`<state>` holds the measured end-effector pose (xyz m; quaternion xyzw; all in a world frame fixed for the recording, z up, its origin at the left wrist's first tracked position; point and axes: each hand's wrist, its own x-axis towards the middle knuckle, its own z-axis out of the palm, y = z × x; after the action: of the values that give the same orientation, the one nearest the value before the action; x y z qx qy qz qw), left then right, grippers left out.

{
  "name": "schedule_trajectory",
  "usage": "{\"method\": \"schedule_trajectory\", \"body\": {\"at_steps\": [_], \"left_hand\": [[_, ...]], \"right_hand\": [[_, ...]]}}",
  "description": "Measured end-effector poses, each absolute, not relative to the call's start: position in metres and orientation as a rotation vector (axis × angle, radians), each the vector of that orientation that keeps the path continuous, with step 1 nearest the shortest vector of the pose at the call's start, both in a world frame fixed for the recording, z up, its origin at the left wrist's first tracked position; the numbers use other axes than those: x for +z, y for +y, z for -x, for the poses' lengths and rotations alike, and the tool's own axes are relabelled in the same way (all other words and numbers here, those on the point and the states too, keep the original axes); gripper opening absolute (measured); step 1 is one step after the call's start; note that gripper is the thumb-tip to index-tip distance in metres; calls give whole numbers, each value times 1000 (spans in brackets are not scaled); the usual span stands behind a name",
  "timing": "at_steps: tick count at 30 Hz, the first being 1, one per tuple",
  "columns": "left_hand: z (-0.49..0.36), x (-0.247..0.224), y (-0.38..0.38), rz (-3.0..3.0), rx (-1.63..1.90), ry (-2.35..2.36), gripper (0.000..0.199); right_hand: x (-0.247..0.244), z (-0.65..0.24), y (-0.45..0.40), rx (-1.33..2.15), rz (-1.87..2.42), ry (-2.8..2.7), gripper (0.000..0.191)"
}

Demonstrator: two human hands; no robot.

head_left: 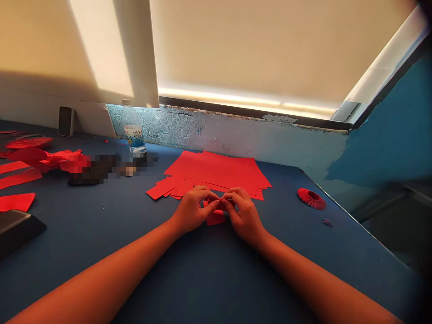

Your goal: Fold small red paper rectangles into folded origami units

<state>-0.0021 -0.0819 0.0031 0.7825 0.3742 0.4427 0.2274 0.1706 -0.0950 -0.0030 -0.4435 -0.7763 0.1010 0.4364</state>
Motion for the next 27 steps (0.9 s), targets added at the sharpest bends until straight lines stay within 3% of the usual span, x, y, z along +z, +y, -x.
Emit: {"method": "schedule_trajectory", "body": {"at_steps": [14,20,27], "left_hand": [[6,4,-78,-2030,1262,1078,11],[10,4,-72,-1749,1259,1092,19],[8,5,-76,-1853,1057,1029,25]], "right_hand": [[-3,-171,-94,251,1189,-1884,12],[-2,-171,-92,330,1182,-1821,13],[-2,-170,-94,416,1108,-1858,13]]}}
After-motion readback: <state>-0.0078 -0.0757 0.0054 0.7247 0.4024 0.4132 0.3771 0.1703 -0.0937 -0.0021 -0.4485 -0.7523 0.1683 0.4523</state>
